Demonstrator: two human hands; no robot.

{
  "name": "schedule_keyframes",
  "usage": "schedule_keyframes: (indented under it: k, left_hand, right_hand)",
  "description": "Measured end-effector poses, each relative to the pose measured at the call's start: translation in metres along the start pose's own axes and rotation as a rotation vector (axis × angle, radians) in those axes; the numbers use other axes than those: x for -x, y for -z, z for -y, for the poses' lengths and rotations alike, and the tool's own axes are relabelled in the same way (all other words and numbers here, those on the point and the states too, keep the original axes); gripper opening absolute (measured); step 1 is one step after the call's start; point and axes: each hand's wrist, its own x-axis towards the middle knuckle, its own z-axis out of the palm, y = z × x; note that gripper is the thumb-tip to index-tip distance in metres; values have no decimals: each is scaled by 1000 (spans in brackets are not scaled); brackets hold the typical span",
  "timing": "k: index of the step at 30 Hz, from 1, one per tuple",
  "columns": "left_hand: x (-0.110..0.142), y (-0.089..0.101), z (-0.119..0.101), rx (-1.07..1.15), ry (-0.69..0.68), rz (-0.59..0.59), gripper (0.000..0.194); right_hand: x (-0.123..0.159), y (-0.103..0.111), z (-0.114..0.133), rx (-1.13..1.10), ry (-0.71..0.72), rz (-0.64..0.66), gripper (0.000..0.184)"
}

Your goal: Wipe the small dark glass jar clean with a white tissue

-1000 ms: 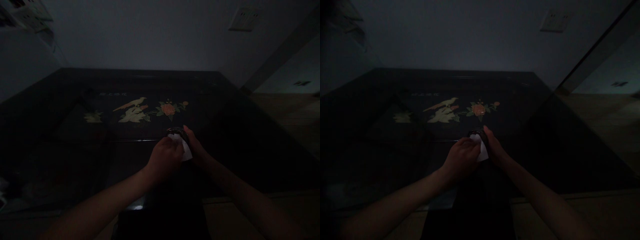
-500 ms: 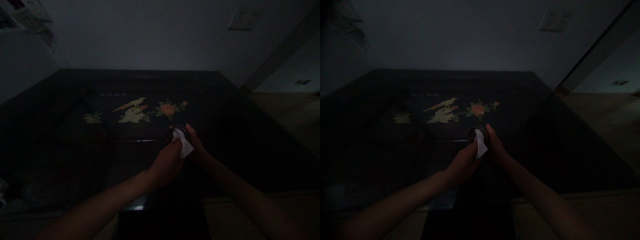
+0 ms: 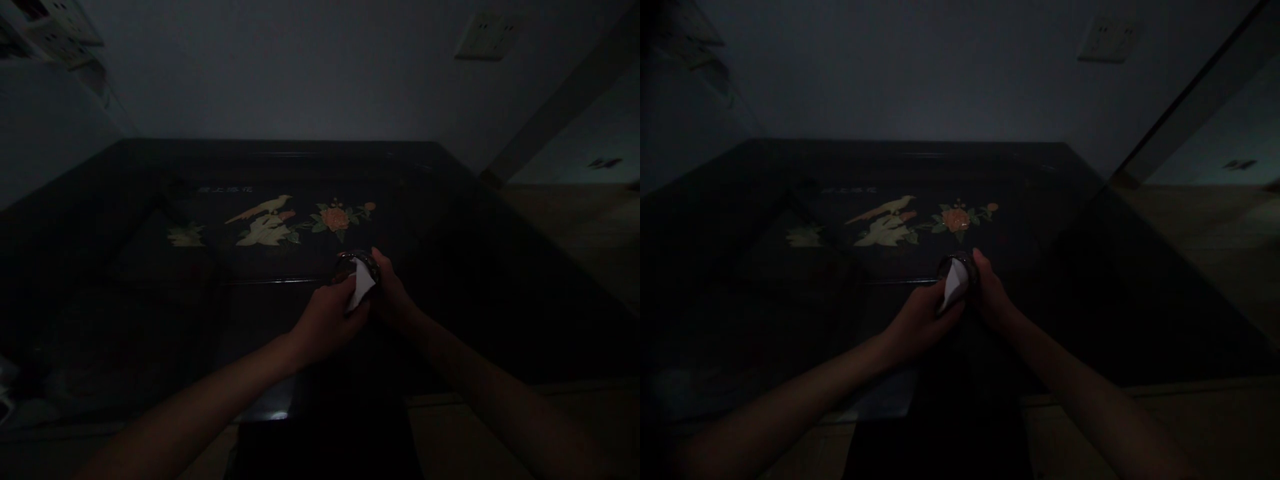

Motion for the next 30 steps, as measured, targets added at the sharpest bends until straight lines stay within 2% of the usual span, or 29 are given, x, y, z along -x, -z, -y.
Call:
schedule_keyframes:
  k: [4,11,15,19,22,26,30]
  left_hand:
    - [-1,2,2,-220,-61,20,12]
    - [2,1,4,-634,-312,96,20]
    - [0,3,9,-714,-363,42,24]
    - [-3,8,14,-681,-409,-10,31]
    - [-3,16,14,-621,-379,-63,38]
    - [-5,30,9,-452,-224,-159,37]
    - [-11,50,6,-178,-35,-357,25]
  right_hand:
    - [0,1,1,-9,-46,7,51]
    - [-5,2,0,-13,-85,-37,50]
    - [-4,0,2,-89,-112,-2,52]
    - [-3,-1,6,-129,-96,-7,49]
    - [-3,-2,9,-154,-62,-16,45]
    - [-3,0,9,-156,-3,-24,44]
    - [-3,4,9,-118,21,23,49]
